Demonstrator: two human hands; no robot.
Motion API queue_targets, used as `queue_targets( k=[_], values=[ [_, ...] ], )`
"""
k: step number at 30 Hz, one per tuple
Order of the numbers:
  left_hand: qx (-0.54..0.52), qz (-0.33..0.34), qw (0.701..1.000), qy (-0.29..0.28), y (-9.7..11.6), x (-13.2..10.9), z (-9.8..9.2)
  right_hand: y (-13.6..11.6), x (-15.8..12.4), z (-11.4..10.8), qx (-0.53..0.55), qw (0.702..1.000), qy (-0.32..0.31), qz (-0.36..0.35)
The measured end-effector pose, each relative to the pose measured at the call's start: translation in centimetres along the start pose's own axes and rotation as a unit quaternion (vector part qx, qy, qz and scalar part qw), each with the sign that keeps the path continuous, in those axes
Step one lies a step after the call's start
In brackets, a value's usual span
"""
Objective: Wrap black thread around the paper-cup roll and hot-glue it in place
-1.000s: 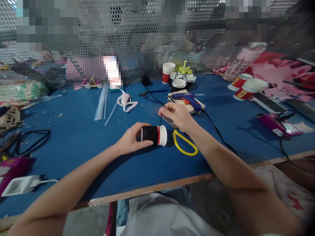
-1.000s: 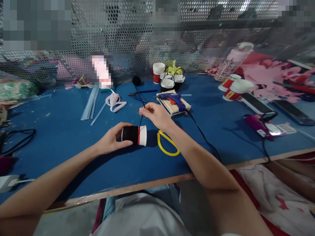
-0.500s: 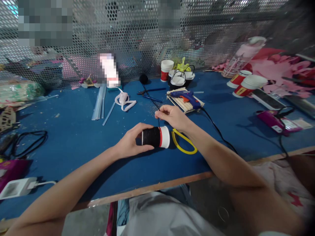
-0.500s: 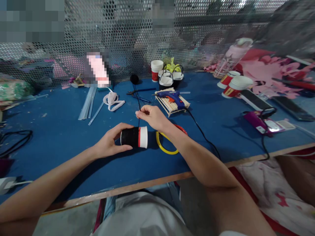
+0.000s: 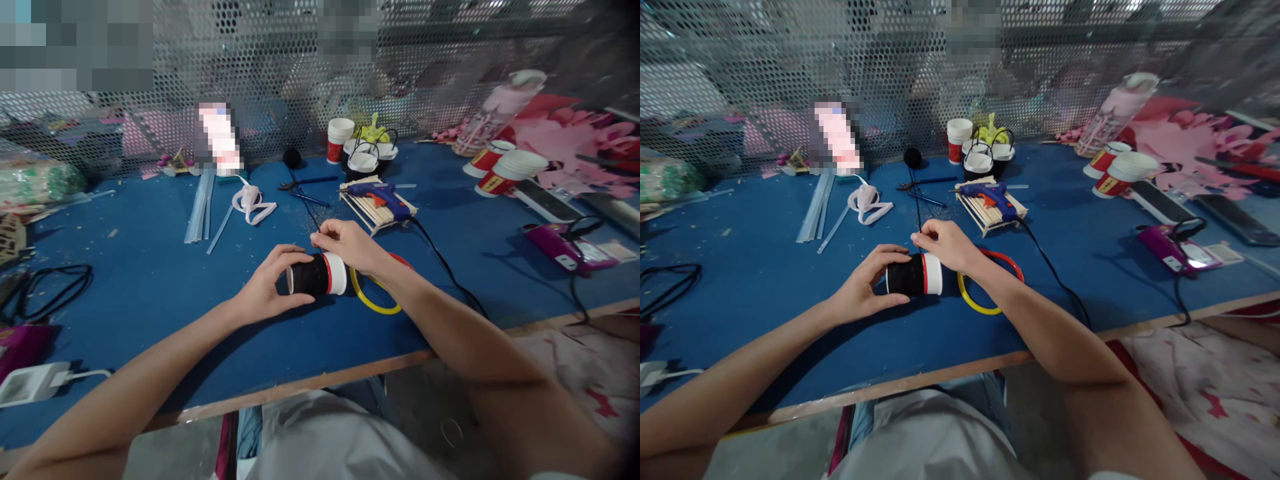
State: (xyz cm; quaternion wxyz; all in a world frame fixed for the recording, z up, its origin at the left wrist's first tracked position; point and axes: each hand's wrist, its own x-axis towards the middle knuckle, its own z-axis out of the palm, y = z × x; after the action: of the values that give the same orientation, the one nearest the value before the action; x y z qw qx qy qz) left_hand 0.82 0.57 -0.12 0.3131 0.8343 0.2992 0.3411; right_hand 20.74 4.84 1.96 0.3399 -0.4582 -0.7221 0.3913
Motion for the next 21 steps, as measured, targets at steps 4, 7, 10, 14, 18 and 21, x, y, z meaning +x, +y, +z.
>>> queue_targets(
  k=[4,7,10,14,18,21],
  values=[
    [-0.003,0.012,1.000,0.001,-0.1,0.2,-0.1,0.1,0.0,0.2,-0.010,1.000,0.006,0.001],
    [0.006,0.021,1.000,0.002,-0.3,0.3,-0.2,0.2,0.1,0.3,-0.025,1.000,0.006,-0.005],
    [0.016,0.014,1.000,0.000,-0.6,0.2,-0.2,0.3,0.1,0.4,-0.051,0.999,0.006,-0.006],
    [0.030,-0.040,0.999,0.005,-1.0,0.0,0.0,0.3,0.3,0.6,-0.067,0.998,0.012,-0.003],
    [0.054,-0.097,0.994,0.004,-1.0,0.0,0.1,0.5,0.2,0.8,-0.065,0.998,0.012,-0.008],
    [0.034,-0.135,0.990,-0.009,-0.8,0.1,0.0,0.5,0.2,0.9,-0.070,0.997,0.013,-0.015]
  ],
)
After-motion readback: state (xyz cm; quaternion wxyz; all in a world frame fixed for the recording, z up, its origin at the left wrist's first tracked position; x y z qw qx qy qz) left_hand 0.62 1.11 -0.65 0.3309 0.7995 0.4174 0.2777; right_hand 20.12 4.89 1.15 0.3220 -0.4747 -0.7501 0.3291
